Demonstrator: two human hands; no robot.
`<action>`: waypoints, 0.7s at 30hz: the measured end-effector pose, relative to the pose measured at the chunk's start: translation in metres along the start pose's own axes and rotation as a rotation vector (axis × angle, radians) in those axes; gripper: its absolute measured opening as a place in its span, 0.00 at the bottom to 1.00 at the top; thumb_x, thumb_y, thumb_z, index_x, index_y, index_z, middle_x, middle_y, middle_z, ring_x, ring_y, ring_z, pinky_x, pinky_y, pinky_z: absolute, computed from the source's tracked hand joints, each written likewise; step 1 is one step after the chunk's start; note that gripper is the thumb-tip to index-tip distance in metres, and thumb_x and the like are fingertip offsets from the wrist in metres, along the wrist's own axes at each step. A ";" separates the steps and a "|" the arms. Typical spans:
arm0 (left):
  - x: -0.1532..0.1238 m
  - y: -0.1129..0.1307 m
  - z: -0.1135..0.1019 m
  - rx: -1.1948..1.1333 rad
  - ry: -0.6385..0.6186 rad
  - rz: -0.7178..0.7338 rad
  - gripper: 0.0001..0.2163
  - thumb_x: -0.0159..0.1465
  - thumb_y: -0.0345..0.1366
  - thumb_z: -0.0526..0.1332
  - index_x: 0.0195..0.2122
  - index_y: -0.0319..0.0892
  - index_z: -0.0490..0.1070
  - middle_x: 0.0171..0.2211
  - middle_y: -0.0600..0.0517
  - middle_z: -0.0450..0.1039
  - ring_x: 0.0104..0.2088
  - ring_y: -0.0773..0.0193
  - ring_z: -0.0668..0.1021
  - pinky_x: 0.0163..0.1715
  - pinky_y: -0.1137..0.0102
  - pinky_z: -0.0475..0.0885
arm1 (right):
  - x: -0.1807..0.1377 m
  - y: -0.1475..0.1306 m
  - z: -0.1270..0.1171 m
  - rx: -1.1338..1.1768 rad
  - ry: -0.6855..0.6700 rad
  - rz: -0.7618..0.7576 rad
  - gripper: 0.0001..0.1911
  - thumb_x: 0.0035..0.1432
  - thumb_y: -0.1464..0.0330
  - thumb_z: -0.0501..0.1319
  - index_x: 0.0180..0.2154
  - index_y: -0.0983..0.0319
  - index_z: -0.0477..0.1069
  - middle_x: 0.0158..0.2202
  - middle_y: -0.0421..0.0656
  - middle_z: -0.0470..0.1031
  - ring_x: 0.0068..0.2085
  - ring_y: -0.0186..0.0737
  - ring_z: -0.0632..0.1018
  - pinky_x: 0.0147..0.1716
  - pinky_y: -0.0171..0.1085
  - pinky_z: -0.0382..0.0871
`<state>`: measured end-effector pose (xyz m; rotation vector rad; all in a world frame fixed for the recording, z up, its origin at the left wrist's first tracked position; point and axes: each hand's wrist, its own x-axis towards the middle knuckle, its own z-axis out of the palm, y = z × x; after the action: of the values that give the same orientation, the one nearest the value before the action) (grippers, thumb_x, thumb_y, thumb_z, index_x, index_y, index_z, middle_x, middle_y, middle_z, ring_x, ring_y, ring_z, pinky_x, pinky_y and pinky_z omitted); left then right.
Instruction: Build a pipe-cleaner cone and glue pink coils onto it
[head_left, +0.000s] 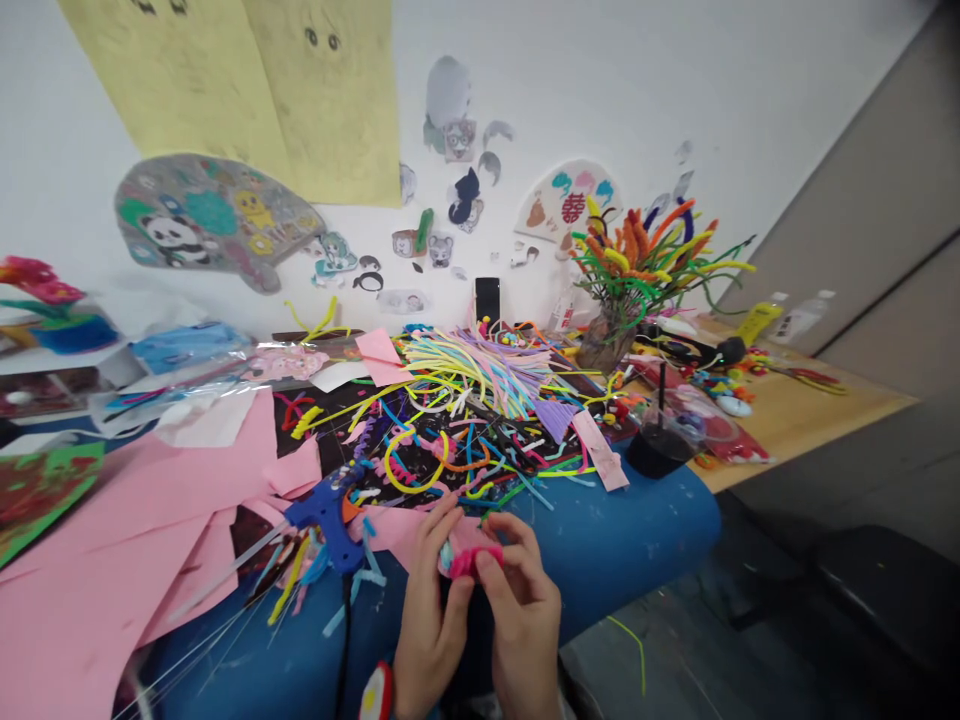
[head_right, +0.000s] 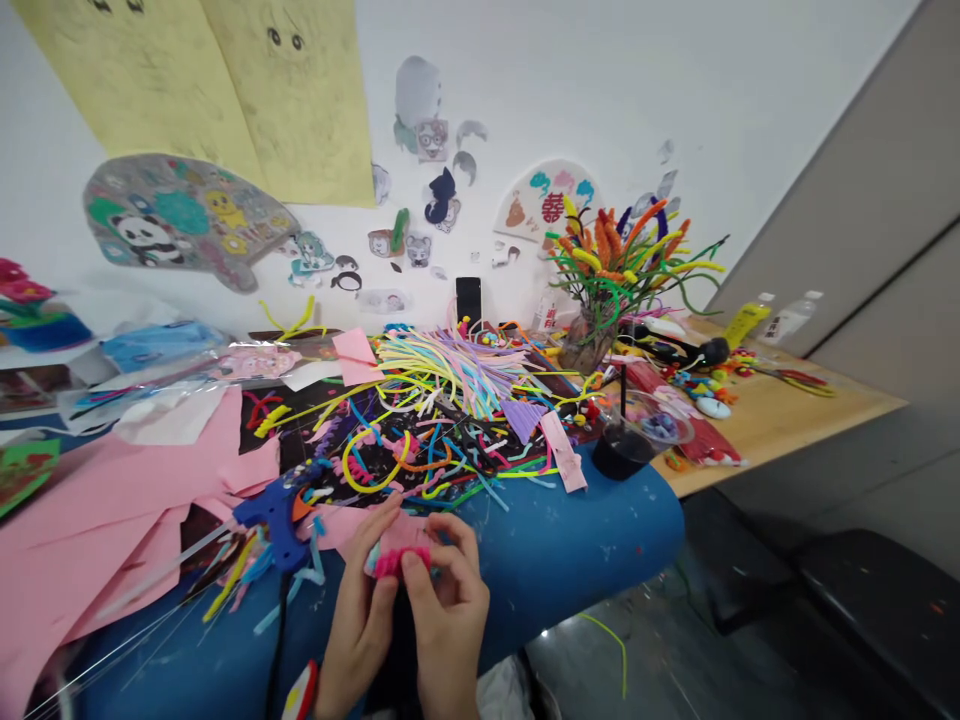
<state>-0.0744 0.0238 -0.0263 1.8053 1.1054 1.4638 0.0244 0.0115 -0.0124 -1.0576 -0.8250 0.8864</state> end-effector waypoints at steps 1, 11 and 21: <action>-0.002 0.001 0.005 -0.027 0.064 -0.040 0.17 0.72 0.39 0.49 0.61 0.53 0.59 0.64 0.48 0.61 0.64 0.59 0.63 0.62 0.59 0.58 | -0.002 0.001 0.001 0.005 0.011 0.004 0.10 0.54 0.62 0.68 0.25 0.60 0.76 0.51 0.46 0.71 0.53 0.47 0.73 0.53 0.42 0.68; -0.011 0.013 0.042 -0.243 0.448 -0.355 0.18 0.72 0.46 0.46 0.58 0.47 0.60 0.66 0.44 0.56 0.65 0.54 0.61 0.64 0.55 0.56 | -0.007 0.001 0.012 0.066 -0.039 0.149 0.13 0.54 0.58 0.67 0.30 0.61 0.80 0.51 0.50 0.75 0.51 0.50 0.76 0.50 0.45 0.72; 0.005 0.003 -0.014 0.181 -0.023 0.138 0.22 0.66 0.31 0.59 0.60 0.54 0.65 0.60 0.50 0.69 0.61 0.57 0.70 0.58 0.61 0.68 | 0.012 -0.016 -0.009 0.210 -0.077 0.165 0.11 0.53 0.61 0.68 0.26 0.61 0.76 0.53 0.50 0.73 0.54 0.50 0.74 0.56 0.48 0.65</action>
<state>-0.0871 0.0257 -0.0184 2.0542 1.1539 1.4561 0.0404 0.0149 0.0017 -0.9206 -0.6982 1.1338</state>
